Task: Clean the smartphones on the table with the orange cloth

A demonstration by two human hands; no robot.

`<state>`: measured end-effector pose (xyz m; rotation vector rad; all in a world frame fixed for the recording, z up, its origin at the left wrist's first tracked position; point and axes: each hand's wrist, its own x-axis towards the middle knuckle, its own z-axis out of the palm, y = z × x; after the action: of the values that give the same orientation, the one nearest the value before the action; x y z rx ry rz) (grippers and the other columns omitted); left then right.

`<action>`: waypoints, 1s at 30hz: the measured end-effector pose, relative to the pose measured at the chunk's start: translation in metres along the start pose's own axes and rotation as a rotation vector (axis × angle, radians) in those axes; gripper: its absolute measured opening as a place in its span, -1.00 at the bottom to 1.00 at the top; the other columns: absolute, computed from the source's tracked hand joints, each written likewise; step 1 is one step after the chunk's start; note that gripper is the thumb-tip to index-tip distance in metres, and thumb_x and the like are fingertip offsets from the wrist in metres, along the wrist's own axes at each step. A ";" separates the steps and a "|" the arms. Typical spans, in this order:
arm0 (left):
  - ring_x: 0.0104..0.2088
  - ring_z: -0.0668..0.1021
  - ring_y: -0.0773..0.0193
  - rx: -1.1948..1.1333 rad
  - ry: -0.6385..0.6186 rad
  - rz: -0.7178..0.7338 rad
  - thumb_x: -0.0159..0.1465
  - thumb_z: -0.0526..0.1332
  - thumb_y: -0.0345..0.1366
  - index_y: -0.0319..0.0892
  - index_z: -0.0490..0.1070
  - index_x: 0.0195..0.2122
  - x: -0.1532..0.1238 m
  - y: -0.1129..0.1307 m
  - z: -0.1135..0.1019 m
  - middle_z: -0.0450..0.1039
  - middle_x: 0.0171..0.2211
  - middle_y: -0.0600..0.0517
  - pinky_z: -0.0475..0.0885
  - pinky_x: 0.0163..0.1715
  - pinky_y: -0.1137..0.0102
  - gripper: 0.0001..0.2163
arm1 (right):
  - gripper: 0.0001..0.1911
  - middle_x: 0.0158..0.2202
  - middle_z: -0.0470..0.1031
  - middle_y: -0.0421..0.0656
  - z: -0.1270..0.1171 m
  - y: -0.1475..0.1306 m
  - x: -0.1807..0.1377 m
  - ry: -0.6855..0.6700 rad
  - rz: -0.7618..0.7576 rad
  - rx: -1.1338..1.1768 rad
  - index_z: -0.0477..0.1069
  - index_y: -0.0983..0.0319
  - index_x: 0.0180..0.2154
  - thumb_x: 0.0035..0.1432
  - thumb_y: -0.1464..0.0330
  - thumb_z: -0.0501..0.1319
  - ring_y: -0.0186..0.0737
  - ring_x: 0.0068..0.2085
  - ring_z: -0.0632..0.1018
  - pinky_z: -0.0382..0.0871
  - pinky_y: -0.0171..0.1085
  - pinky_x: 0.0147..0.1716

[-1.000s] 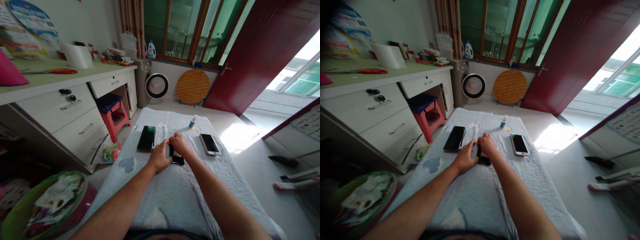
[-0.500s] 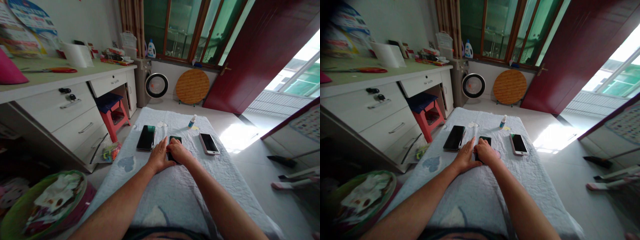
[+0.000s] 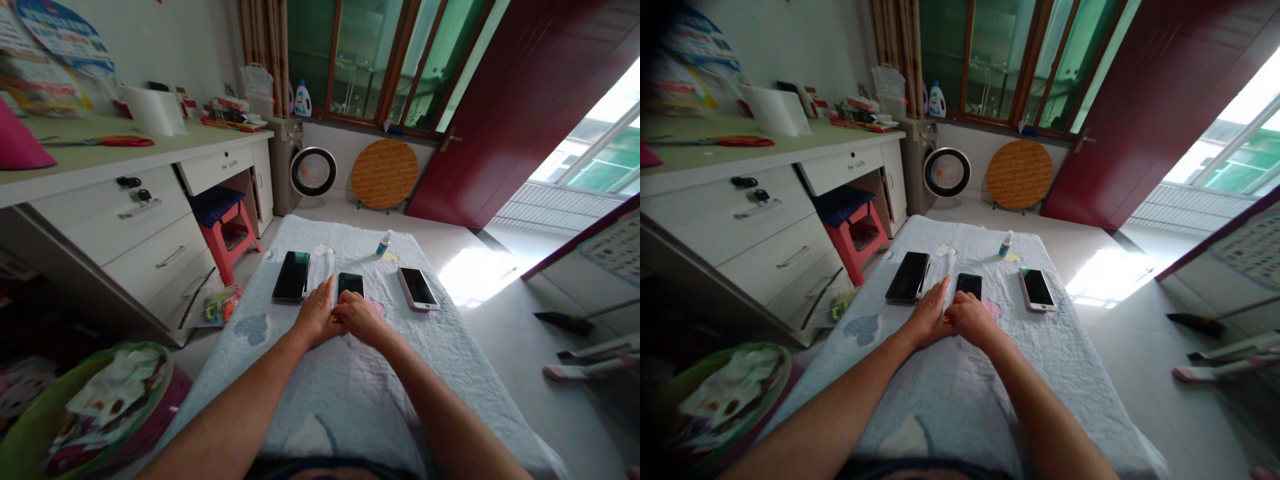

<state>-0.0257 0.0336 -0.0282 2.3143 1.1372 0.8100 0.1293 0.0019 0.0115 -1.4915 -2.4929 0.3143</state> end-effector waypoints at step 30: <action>0.13 0.40 0.16 0.029 -0.001 -0.057 0.36 -0.03 -0.29 -0.14 0.42 0.03 0.009 0.007 -0.010 0.36 0.13 -0.04 0.28 0.16 0.23 -0.68 | -0.88 -0.26 0.34 -0.15 0.005 -0.017 -0.021 0.111 0.016 0.057 0.52 0.20 -0.33 0.21 0.43 0.19 -0.27 -0.22 0.34 0.18 -0.32 -0.19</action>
<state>-0.0241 0.0382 -0.0144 2.2937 1.2166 0.7770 0.1236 -0.0246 0.0104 -1.4662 -2.3674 0.2945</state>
